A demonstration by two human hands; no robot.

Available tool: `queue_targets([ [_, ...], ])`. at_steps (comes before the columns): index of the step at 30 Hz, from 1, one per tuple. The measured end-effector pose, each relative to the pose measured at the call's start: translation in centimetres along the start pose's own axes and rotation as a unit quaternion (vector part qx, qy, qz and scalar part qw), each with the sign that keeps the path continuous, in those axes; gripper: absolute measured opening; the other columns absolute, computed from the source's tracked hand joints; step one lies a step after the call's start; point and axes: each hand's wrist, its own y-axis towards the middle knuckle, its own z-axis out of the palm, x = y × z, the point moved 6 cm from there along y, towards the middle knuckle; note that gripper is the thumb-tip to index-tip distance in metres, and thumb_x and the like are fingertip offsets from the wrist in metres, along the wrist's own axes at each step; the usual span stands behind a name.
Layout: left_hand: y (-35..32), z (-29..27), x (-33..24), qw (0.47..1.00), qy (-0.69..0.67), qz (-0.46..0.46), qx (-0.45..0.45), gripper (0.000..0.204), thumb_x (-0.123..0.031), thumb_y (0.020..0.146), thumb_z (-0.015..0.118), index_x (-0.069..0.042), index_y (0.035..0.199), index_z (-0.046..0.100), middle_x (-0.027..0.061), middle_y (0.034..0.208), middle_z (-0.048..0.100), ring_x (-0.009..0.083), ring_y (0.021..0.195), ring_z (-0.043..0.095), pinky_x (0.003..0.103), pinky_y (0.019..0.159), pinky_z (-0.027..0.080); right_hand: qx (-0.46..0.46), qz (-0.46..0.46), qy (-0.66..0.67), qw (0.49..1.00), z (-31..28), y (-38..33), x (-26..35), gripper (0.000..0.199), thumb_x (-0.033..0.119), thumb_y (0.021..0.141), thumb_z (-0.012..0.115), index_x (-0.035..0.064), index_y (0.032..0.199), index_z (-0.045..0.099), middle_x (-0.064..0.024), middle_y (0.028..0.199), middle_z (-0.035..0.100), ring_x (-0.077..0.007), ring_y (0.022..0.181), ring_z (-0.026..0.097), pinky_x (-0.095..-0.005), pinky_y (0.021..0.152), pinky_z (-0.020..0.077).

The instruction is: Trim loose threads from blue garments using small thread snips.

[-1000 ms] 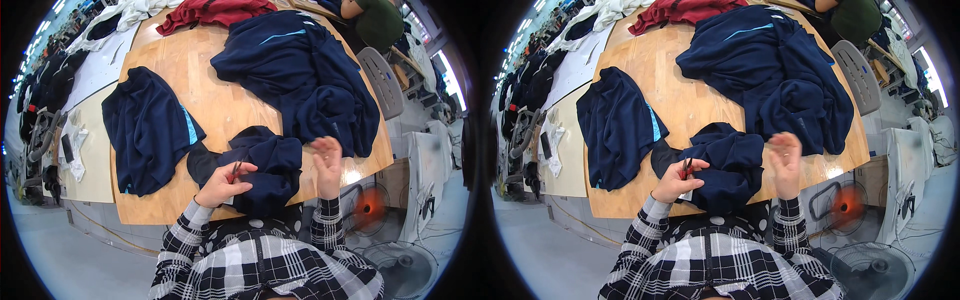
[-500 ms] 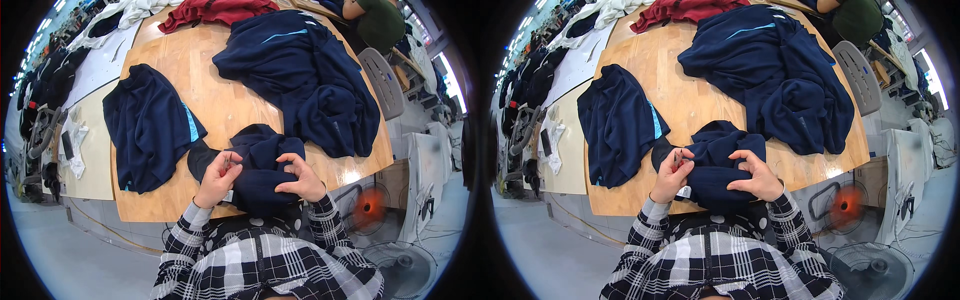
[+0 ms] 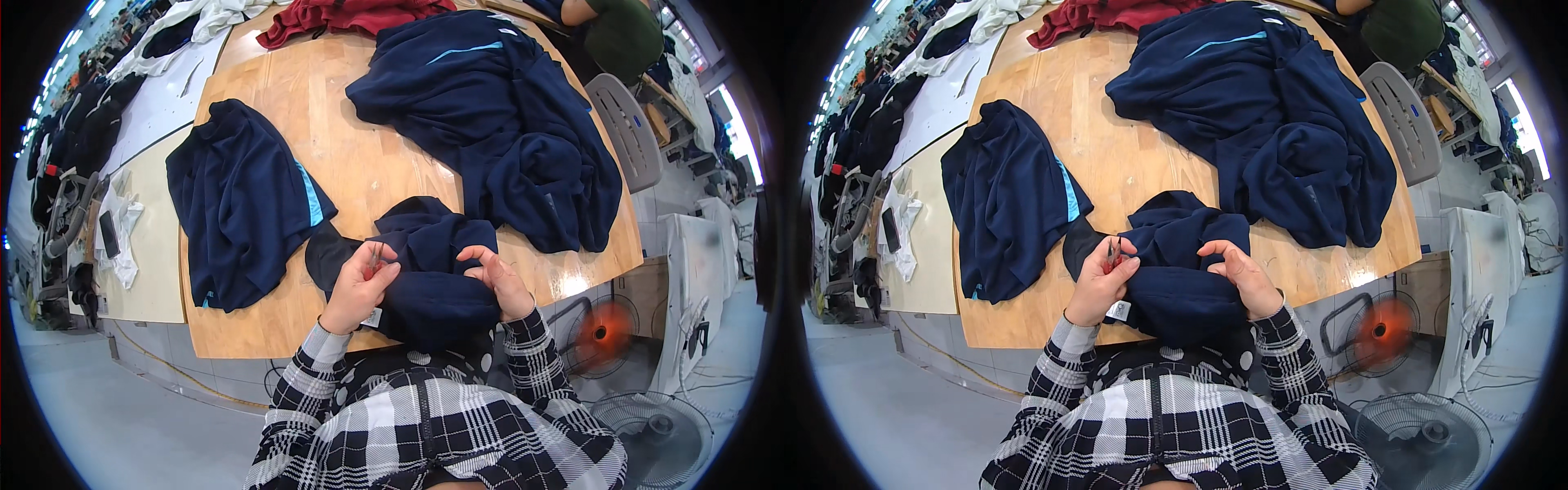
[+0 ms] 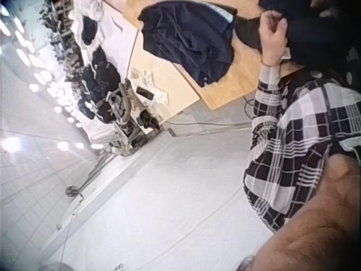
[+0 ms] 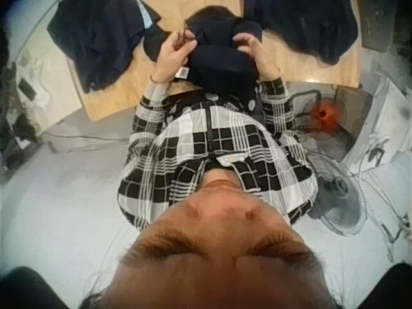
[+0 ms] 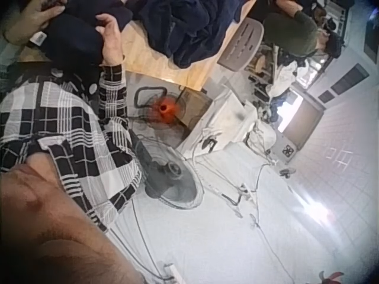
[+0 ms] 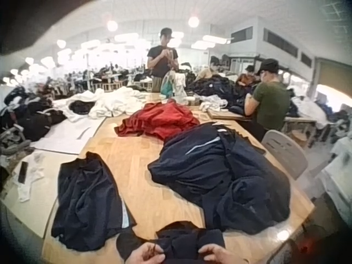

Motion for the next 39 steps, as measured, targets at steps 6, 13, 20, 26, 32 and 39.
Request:
queue_targets([
  [6,0.2,0.1,0.1,1.0,-0.004,0.0,0.0,0.014,-0.009,0.091,0.058,-0.007,0.102,0.05,-0.0049,0.071,0.048,-0.0001,0.049,0.034,0.016,0.042,0.024,0.004,-0.01,-0.004,1.0,0.0,0.1,-0.1,0.045,0.043,0.097,0.042,0.0033,0.118,0.047,-0.0038,0.087,0.063,-0.0063,0.08,0.058,-0.0175,0.074,0.0449],
  [13,1.2,0.3,0.0,1.0,-0.028,-0.006,-0.012,0.013,-0.007,0.089,0.06,-0.007,0.099,0.051,-0.0047,0.069,0.048,0.0004,0.045,0.032,0.017,0.039,0.023,0.057,0.13,-0.09,0.986,1.6,0.4,-1.1,0.032,-0.001,0.076,0.072,-0.0044,0.106,0.062,-0.0034,0.1,0.065,-0.0087,0.087,0.059,-0.0207,0.08,0.0462],
  [20,2.3,2.3,1.5,1.0,-0.01,-0.026,0.015,0.011,-0.009,0.089,0.061,-0.008,0.096,0.052,-0.0056,0.07,0.048,0.0009,0.05,0.036,0.017,0.043,0.027,0.079,-0.008,-0.056,0.995,2.0,0.7,-0.7,0.022,-0.001,0.075,0.072,-0.0035,0.096,0.066,-0.0024,0.096,0.063,-0.0093,0.088,0.057,-0.021,0.081,0.0445],
  [26,2.4,4.8,4.5,0.998,0.027,0.047,0.029,0.01,-0.011,0.092,0.057,-0.004,0.097,0.054,-0.0027,0.074,0.053,0.0024,0.056,0.044,0.018,0.049,0.034,-0.027,-0.125,-0.022,0.992,3.0,0.7,0.0,0.021,-0.003,0.072,0.073,-0.0024,0.093,0.069,-0.005,0.096,0.061,-0.0137,0.09,0.058,-0.0246,0.084,0.0437],
  [32,0.4,3.7,1.4,0.995,0.069,0.057,-0.042,0.011,-0.007,0.09,0.06,0.002,0.094,0.058,-0.001,0.082,0.056,0.0044,0.062,0.048,0.019,0.057,0.041,-0.124,-0.108,-0.125,0.978,1.4,0.1,-0.8,0.016,-0.002,0.07,0.075,-0.0043,0.085,0.068,0.0001,0.078,0.057,-0.0083,0.072,0.052,-0.0216,0.065,0.0413],
  [39,-2.1,5.6,-2.3,0.866,0.347,0.352,-0.077,0.012,0.001,0.077,0.068,0.001,0.088,0.063,0.0087,0.084,0.054,0.0154,0.054,0.05,0.024,0.049,0.041,-0.149,-0.199,-0.351,0.903,3.6,-0.2,1.3,0.016,0.002,0.067,0.078,-0.0011,0.081,0.069,-0.0024,0.069,0.051,-0.0099,0.064,0.048,-0.0237,0.056,0.0381],
])
